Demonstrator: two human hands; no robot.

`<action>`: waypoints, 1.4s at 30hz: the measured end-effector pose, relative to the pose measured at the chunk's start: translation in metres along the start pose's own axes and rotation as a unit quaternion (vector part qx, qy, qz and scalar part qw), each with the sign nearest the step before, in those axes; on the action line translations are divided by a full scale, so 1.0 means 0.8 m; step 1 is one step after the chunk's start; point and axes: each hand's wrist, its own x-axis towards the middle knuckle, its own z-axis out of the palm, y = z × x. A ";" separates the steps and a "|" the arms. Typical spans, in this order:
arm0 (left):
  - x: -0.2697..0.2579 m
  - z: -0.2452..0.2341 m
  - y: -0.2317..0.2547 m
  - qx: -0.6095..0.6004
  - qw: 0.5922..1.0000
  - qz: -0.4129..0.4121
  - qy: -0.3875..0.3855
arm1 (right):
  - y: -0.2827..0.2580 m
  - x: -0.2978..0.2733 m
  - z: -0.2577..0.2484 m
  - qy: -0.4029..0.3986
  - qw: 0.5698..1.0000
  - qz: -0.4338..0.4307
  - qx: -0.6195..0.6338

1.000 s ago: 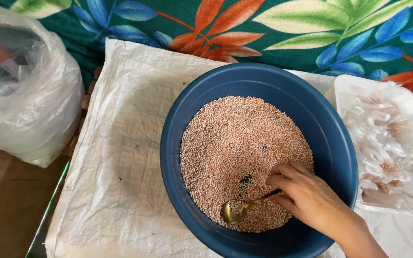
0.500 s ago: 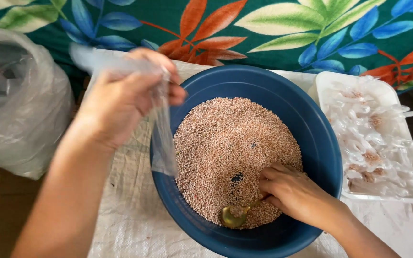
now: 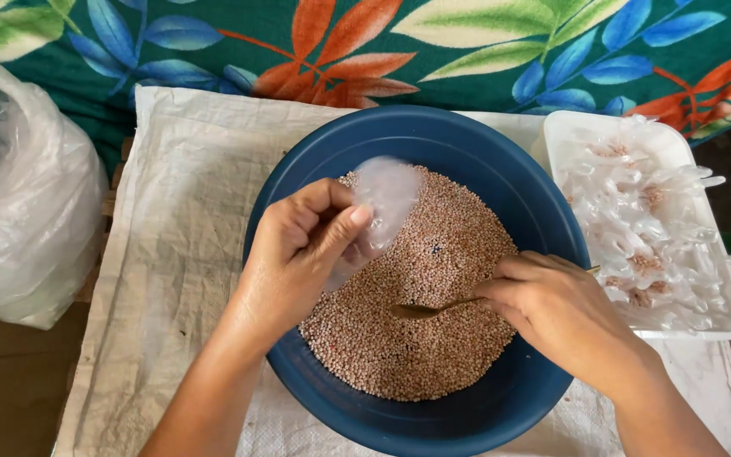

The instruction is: The person fills small plastic bags with grains from a large bowl using a spoon and then ties the bags closed by hand.

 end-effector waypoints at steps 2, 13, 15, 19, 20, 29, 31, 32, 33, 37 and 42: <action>-0.006 0.005 -0.011 -0.040 0.999 0.011 0.008 | 0.005 -0.004 0.009 -0.005 1.000 -0.004 -0.024; -0.030 0.012 -0.004 0.071 0.997 -0.007 0.036 | -0.010 -0.007 0.011 -0.050 0.995 0.062 -0.067; -0.029 0.007 -0.019 -0.036 0.999 0.015 0.008 | -0.013 -0.005 0.014 0.003 0.996 0.015 -0.089; -0.028 0.005 -0.037 -0.114 0.993 0.016 -0.005 | -0.022 0.001 0.035 0.019 0.995 -0.024 -0.095; -0.028 0.006 -0.033 -0.101 0.995 -0.001 0.002 | -0.029 0.003 0.036 -0.018 0.996 -0.049 -0.072; -0.031 0.008 -0.024 -0.059 0.998 0.000 0.004 | 0.001 -0.007 -0.019 -0.062 0.996 -0.030 0.048; -0.032 0.009 -0.022 -0.078 0.997 -0.014 0.001 | 0.013 -0.018 -0.046 -0.030 0.998 -0.019 0.045; -0.033 0.010 -0.021 -0.062 0.998 -0.009 0.001 | 0.016 -0.023 -0.062 0.005 0.998 -0.002 0.058; -0.034 0.011 -0.020 -0.047 0.999 -0.004 0.001 | 0.019 -0.028 -0.079 0.040 0.997 0.016 0.071; -0.035 0.012 -0.016 0.032 0.999 0.021 -0.010 | 0.035 -0.030 -0.130 0.105 0.994 0.027 0.035; -0.038 0.015 -0.023 -0.034 0.998 -0.027 -0.044 | 0.055 -0.014 -0.168 0.129 0.991 0.028 0.028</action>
